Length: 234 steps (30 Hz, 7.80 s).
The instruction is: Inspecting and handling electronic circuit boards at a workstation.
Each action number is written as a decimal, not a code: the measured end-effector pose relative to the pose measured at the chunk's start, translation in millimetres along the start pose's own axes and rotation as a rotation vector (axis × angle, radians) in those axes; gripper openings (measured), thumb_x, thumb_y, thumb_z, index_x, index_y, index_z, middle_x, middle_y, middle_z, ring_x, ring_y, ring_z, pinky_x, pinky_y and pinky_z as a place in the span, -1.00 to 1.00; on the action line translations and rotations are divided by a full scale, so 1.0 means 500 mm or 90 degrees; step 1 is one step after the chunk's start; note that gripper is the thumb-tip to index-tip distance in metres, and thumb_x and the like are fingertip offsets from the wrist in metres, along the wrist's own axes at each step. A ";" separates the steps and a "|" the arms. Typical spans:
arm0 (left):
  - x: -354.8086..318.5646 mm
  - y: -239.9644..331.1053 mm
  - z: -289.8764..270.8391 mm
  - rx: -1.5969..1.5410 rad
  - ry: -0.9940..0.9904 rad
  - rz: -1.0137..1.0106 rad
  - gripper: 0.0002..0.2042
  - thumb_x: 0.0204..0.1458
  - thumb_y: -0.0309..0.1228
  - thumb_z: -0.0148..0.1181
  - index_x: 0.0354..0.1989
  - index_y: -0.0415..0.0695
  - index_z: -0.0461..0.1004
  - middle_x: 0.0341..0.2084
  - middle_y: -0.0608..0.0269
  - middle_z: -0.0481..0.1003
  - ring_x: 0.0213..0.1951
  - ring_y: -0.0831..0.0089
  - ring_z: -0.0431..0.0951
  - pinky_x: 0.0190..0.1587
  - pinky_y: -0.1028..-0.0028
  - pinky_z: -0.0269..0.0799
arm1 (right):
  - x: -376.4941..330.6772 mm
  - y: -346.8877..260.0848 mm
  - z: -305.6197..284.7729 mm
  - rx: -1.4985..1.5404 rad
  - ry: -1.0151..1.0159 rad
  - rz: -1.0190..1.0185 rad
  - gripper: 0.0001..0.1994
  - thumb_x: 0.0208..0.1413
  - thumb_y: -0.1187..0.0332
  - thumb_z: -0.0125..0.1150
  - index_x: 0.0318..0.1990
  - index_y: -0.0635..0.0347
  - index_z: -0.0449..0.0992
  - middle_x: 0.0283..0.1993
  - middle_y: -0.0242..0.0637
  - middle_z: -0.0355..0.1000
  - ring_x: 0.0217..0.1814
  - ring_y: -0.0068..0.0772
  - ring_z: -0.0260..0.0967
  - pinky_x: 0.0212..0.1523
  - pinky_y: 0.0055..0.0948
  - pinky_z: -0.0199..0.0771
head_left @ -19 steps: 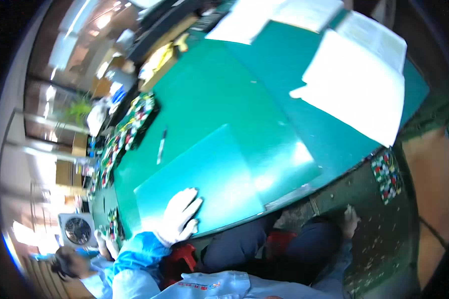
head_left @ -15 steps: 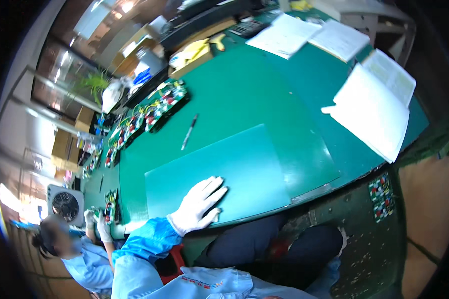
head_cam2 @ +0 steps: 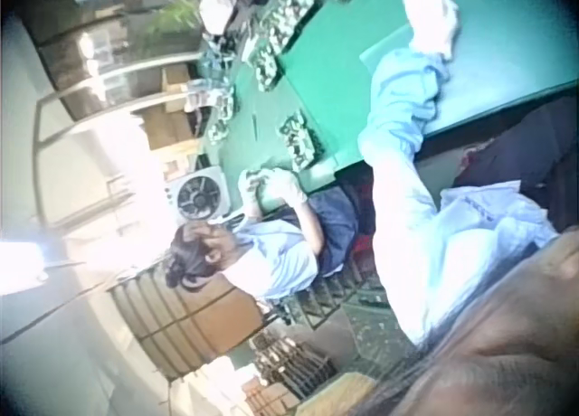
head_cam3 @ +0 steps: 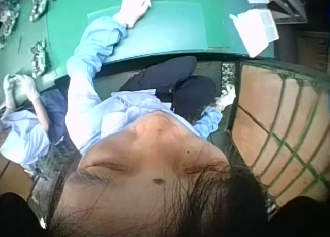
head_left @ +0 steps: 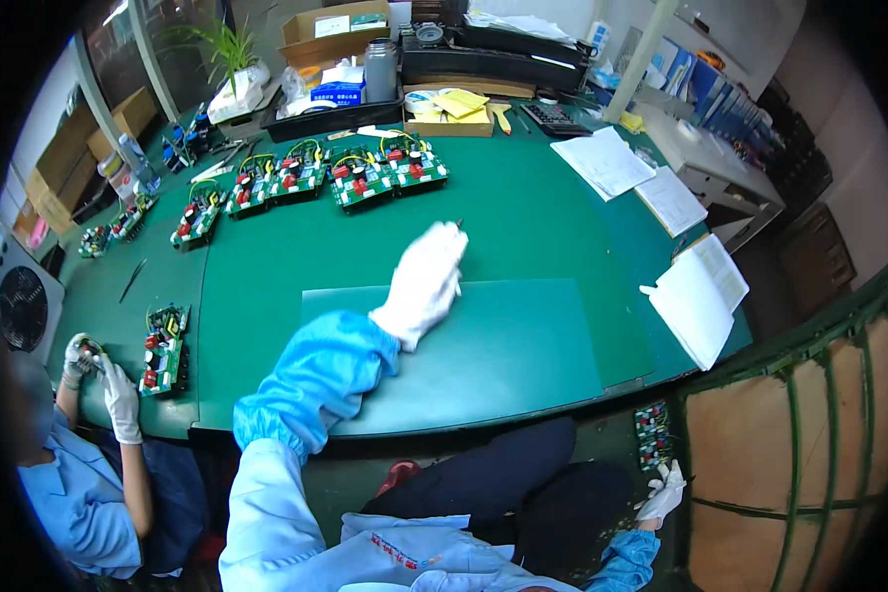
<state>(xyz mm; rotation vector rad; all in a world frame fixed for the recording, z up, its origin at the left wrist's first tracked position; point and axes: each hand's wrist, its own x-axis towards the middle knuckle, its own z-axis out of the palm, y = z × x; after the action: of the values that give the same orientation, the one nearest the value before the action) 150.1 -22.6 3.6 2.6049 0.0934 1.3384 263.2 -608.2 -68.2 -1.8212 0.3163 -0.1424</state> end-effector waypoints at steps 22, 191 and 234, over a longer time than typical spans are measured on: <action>0.002 -0.230 0.001 0.294 -0.004 -0.115 -0.46 -0.10 -0.26 0.25 0.10 -0.19 0.40 -0.04 0.12 0.46 0.06 0.16 0.44 -0.01 0.23 0.35 | -0.392 -0.379 0.874 -0.385 -0.510 -0.875 -0.55 0.07 0.27 0.08 0.17 -0.05 0.43 0.28 -0.13 0.26 0.04 -0.13 0.34 -0.08 -0.17 0.50; -0.133 -0.005 -0.083 -1.212 -0.239 -0.721 -0.77 0.17 -0.42 0.08 -0.04 -0.22 0.45 -0.09 0.20 0.49 -0.04 0.43 0.46 0.08 0.40 0.35 | -0.321 -0.295 0.544 0.013 -0.399 -0.194 -0.58 0.31 0.12 -0.05 0.09 0.23 0.50 0.04 -0.28 0.47 -0.05 -0.54 0.35 0.04 -0.55 0.32; -0.136 0.006 -0.089 -1.240 -0.231 -0.758 -0.86 0.16 -0.34 0.09 -0.20 -0.11 0.46 -0.25 0.32 0.47 -0.15 0.53 0.42 -0.08 0.42 0.31 | -0.317 -0.285 0.549 0.068 -0.428 -0.226 -0.57 0.34 0.20 -0.13 0.12 0.39 0.43 0.18 -0.17 0.41 0.08 -0.51 0.36 0.12 -0.53 0.33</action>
<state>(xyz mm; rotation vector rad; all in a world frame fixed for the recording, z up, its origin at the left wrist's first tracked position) 74.4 -28.8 -24.8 0.6639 0.1309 0.0631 203.4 -273.6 4.4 -1.6961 -0.4789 0.2055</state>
